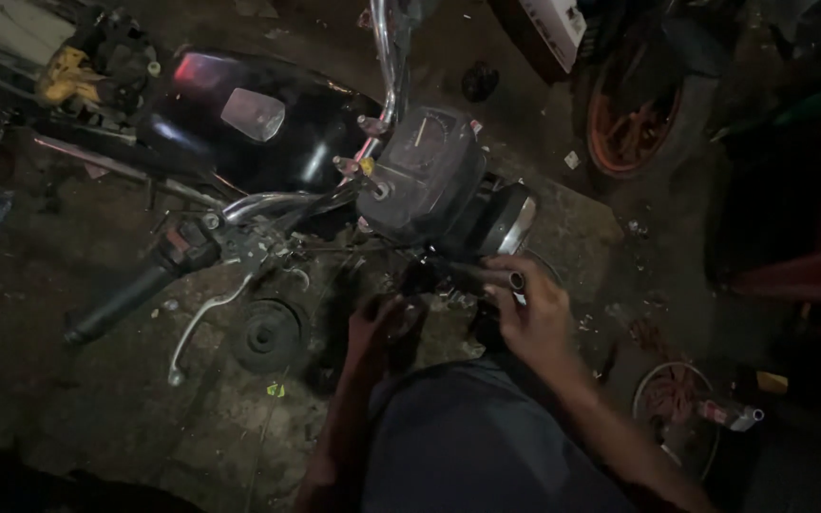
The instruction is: Installing an electrical component and wiring onto the front of a motorcycle.
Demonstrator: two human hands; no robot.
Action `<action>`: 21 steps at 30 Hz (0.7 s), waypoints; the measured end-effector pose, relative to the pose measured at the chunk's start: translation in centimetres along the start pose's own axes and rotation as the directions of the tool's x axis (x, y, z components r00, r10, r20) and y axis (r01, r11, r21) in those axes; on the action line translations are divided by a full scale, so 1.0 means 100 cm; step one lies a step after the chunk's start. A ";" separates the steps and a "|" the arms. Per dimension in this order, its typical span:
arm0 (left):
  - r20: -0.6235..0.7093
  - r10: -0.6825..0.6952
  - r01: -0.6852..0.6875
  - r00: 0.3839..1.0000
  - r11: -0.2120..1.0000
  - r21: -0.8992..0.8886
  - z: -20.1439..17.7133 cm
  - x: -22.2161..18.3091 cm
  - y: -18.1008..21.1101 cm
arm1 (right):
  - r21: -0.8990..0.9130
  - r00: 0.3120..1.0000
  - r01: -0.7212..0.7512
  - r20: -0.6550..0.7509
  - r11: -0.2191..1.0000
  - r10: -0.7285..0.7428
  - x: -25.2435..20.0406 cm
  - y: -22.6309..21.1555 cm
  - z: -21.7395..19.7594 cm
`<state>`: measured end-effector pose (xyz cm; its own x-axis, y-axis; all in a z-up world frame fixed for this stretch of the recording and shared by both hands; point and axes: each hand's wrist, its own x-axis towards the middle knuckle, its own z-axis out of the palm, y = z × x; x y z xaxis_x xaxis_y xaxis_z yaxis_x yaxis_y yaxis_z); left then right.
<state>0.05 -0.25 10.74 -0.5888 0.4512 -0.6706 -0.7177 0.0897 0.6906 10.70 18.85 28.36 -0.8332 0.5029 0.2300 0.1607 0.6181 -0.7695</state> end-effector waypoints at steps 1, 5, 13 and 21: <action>0.001 -0.001 0.001 1.000 1.000 0.003 0.000 0.001 -0.001 | 0.001 1.000 -0.003 -0.002 1.000 0.003 -0.003 0.004 0.004; -0.006 -0.033 0.033 0.999 0.998 -0.044 0.002 0.006 -0.010 | -0.064 0.996 0.078 -0.037 0.995 -0.080 -0.011 0.022 0.017; 0.018 -0.023 0.026 1.000 0.983 -0.183 0.000 0.009 -0.014 | -0.094 0.997 0.066 -0.027 0.993 -0.069 -0.009 0.029 0.017; -0.027 -0.036 0.035 0.999 0.999 -0.039 -0.002 0.019 -0.020 | -0.054 0.976 0.189 0.115 0.980 -0.182 0.029 0.005 0.019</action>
<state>0.32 0.28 8.08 -0.5722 0.4235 -0.7023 -0.7519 0.0711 0.6554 7.38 19.48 27.50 -0.9039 0.3087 0.2960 0.0286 0.7341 -0.6784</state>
